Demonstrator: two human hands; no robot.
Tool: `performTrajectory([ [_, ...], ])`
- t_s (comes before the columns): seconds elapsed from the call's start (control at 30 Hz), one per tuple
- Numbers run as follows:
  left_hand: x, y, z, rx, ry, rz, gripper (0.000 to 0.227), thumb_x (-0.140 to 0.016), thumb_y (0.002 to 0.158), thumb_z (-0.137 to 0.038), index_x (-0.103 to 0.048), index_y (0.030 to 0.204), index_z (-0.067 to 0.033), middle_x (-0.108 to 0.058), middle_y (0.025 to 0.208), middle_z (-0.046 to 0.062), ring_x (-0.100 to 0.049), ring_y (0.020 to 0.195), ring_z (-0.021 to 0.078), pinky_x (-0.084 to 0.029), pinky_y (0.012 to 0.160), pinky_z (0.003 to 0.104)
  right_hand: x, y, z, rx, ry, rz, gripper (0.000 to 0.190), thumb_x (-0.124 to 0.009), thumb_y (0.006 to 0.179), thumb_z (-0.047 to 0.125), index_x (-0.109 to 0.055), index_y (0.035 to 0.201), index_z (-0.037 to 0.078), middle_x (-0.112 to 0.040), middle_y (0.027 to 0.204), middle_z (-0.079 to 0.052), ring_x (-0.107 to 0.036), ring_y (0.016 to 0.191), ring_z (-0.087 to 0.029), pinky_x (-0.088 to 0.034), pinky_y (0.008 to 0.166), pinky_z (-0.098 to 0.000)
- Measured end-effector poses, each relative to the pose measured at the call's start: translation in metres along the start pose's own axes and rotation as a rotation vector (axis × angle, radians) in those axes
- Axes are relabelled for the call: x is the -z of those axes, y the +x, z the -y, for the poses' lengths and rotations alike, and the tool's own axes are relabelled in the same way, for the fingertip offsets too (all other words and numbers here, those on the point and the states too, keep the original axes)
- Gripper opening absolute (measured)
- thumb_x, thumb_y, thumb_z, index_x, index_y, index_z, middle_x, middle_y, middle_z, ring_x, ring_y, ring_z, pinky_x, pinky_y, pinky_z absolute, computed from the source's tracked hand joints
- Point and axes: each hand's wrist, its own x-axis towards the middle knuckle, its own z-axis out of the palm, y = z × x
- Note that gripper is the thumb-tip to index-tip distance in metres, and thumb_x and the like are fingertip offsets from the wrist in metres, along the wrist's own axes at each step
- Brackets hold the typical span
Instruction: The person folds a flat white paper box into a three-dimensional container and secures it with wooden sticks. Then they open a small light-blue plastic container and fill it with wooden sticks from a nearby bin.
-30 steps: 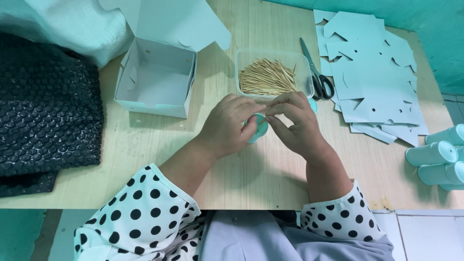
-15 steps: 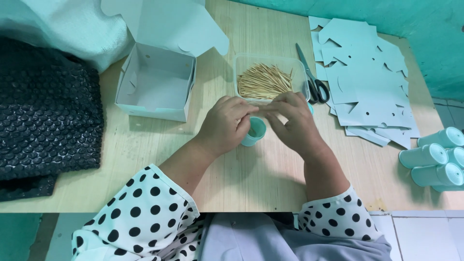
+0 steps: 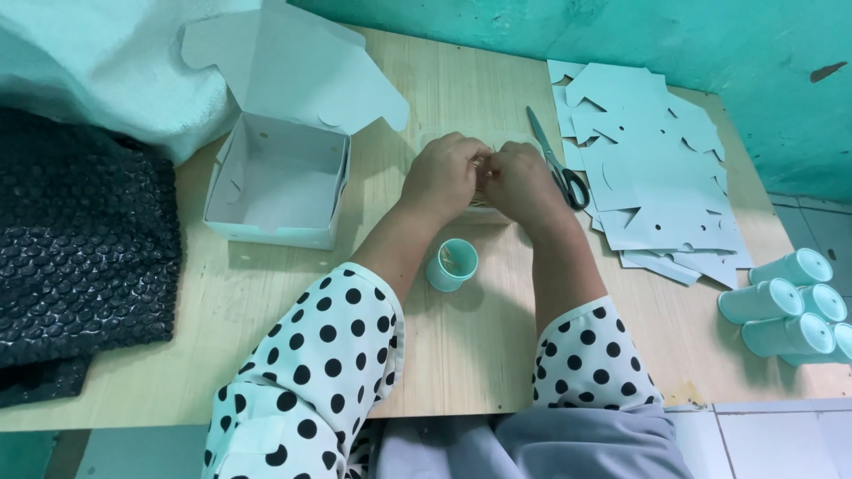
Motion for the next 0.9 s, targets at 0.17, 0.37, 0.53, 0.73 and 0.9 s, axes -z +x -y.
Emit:
performTrajectory([
  [0.17,-0.002,0.000,0.004,0.052,-0.031,0.004,0.032,-0.047,0.098,-0.003,-0.073,0.113,-0.0161,-0.068,0.097,0.004,-0.070,0.099,0.0218,-0.054,0.093,0.036,0.010,0.002,0.021,-0.099,0.006,0.152,0.024,-0.077,0.086,0.021,-0.081,0.102,0.003,-0.067,0.089,-0.013,-0.061,0.087,-0.027,-0.052,0.070,-0.0353],
  [0.37,0.001,0.002,0.003,0.073,-0.015,0.017,0.032,-0.047,0.099,-0.003,-0.071,0.115,-0.0141,-0.068,0.099,0.005,-0.069,0.102,0.0223,-0.054,0.094,0.036,-0.002,0.007,0.007,-0.118,-0.079,0.169,0.025,-0.077,0.089,0.028,-0.083,0.102,0.008,-0.071,0.090,-0.008,-0.063,0.088,-0.022,-0.052,0.073,-0.0309],
  [0.53,-0.001,0.003,0.010,0.067,-0.027,0.011,0.032,-0.045,0.100,-0.004,-0.071,0.116,-0.0155,-0.068,0.100,0.004,-0.069,0.104,0.0205,-0.055,0.095,0.035,-0.003,0.006,0.002,-0.108,-0.158,0.184,0.021,-0.076,0.087,0.027,-0.084,0.098,0.010,-0.069,0.084,-0.004,-0.061,0.082,-0.019,-0.049,0.068,-0.0294],
  [0.73,-0.002,0.006,0.014,0.089,-0.144,-0.053,0.031,-0.047,0.102,-0.005,-0.069,0.121,-0.0162,-0.066,0.108,0.003,-0.067,0.111,0.0195,-0.053,0.099,0.036,0.027,-0.005,0.028,-0.176,0.113,0.141,0.021,-0.073,0.091,0.016,-0.081,0.105,0.002,-0.070,0.087,-0.011,-0.063,0.084,-0.023,-0.049,0.070,-0.0304],
  [0.9,0.008,0.003,0.000,0.135,-0.332,-0.245,0.030,-0.053,0.099,-0.005,-0.062,0.126,-0.0149,-0.059,0.112,0.005,-0.062,0.103,0.0167,-0.057,0.092,0.031,0.043,-0.009,0.039,-0.254,0.337,0.075,0.018,-0.071,0.094,0.009,-0.079,0.106,-0.002,-0.070,0.089,-0.017,-0.066,0.086,-0.029,-0.052,0.074,-0.0362],
])
